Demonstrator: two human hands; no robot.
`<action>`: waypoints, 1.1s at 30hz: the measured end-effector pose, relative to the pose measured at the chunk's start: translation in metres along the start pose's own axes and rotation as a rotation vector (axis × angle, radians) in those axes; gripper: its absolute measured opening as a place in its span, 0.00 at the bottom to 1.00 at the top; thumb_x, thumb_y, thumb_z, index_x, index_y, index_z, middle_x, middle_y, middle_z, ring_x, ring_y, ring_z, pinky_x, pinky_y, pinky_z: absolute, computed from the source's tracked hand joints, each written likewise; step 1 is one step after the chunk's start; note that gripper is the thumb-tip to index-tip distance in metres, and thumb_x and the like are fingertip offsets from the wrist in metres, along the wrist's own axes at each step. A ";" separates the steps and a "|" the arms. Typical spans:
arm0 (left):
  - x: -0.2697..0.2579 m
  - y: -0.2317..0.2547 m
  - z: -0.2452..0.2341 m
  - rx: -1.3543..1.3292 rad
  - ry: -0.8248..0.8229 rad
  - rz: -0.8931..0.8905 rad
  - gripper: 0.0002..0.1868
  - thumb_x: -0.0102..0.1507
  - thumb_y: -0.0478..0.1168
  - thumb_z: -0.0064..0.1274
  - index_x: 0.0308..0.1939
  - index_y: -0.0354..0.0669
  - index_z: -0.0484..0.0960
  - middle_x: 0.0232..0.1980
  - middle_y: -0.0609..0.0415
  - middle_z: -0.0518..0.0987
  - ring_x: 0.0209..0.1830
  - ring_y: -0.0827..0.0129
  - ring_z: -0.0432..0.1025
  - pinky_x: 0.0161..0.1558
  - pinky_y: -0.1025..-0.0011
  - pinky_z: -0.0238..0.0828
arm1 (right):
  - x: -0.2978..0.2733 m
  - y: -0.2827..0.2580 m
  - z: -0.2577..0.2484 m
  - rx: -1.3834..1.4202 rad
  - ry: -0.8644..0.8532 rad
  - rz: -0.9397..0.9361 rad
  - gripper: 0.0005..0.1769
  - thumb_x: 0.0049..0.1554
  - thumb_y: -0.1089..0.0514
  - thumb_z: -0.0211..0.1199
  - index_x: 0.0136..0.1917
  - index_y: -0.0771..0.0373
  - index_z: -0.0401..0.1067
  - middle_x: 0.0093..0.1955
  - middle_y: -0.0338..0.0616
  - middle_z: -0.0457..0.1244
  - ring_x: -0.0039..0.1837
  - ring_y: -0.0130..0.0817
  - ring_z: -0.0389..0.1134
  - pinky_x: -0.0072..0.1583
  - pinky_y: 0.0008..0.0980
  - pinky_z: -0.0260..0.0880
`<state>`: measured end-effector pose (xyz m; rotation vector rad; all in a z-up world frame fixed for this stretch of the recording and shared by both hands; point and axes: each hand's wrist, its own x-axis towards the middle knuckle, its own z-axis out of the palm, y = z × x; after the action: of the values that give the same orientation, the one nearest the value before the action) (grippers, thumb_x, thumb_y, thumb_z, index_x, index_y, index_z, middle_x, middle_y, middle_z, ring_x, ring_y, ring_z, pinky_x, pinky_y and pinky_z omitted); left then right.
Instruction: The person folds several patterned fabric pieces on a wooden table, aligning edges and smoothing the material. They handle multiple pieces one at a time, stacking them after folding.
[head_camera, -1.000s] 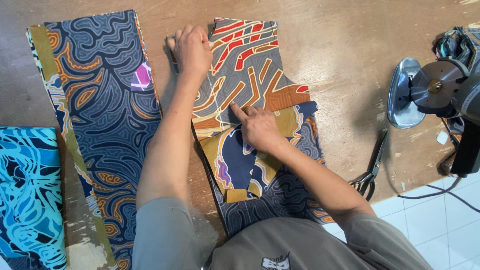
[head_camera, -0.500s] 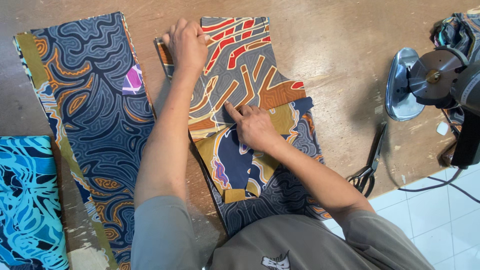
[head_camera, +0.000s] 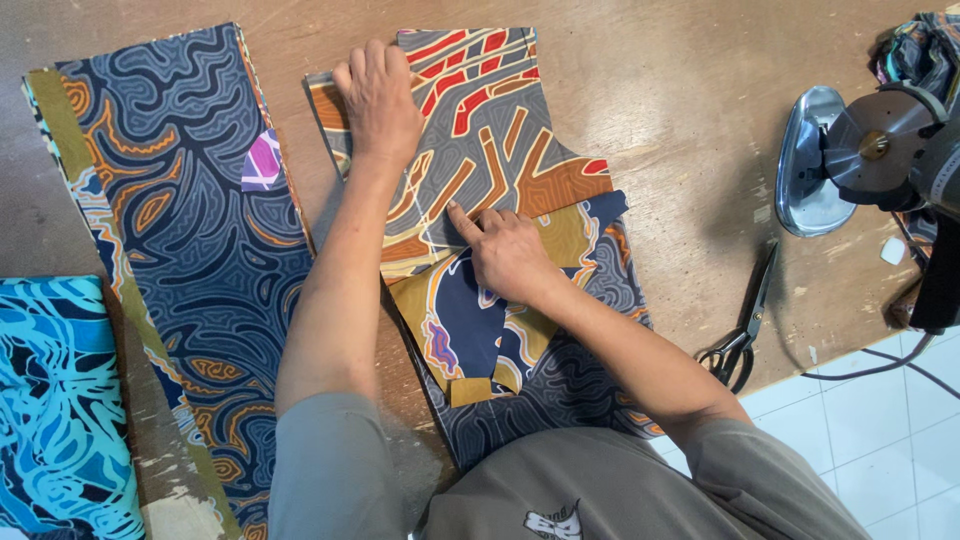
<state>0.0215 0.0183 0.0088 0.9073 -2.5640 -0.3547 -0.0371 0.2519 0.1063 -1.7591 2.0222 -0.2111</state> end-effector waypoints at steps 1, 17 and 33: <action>-0.001 0.000 -0.001 0.014 0.009 0.015 0.10 0.64 0.29 0.58 0.43 0.42 0.73 0.46 0.49 0.70 0.51 0.57 0.65 0.57 0.58 0.54 | 0.000 0.000 -0.001 0.001 -0.003 0.003 0.39 0.49 0.61 0.59 0.76 0.60 0.63 0.47 0.52 0.66 0.48 0.50 0.69 0.52 0.47 0.67; -0.003 0.000 -0.003 0.121 0.032 0.063 0.15 0.57 0.26 0.57 0.43 0.42 0.70 0.47 0.47 0.68 0.50 0.57 0.64 0.53 0.59 0.58 | 0.000 0.000 -0.002 0.003 -0.008 0.000 0.40 0.49 0.61 0.60 0.76 0.60 0.63 0.47 0.51 0.65 0.49 0.50 0.68 0.52 0.47 0.67; -0.003 -0.005 -0.010 0.033 -0.042 0.077 0.14 0.60 0.24 0.54 0.42 0.43 0.68 0.43 0.47 0.70 0.48 0.57 0.66 0.56 0.59 0.60 | -0.003 -0.003 0.002 -0.008 0.053 -0.022 0.40 0.49 0.62 0.59 0.76 0.61 0.63 0.48 0.51 0.65 0.49 0.50 0.68 0.53 0.47 0.66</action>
<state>0.0312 0.0157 0.0153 0.8186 -2.6419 -0.3128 -0.0335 0.2549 0.1064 -1.7996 2.0440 -0.2602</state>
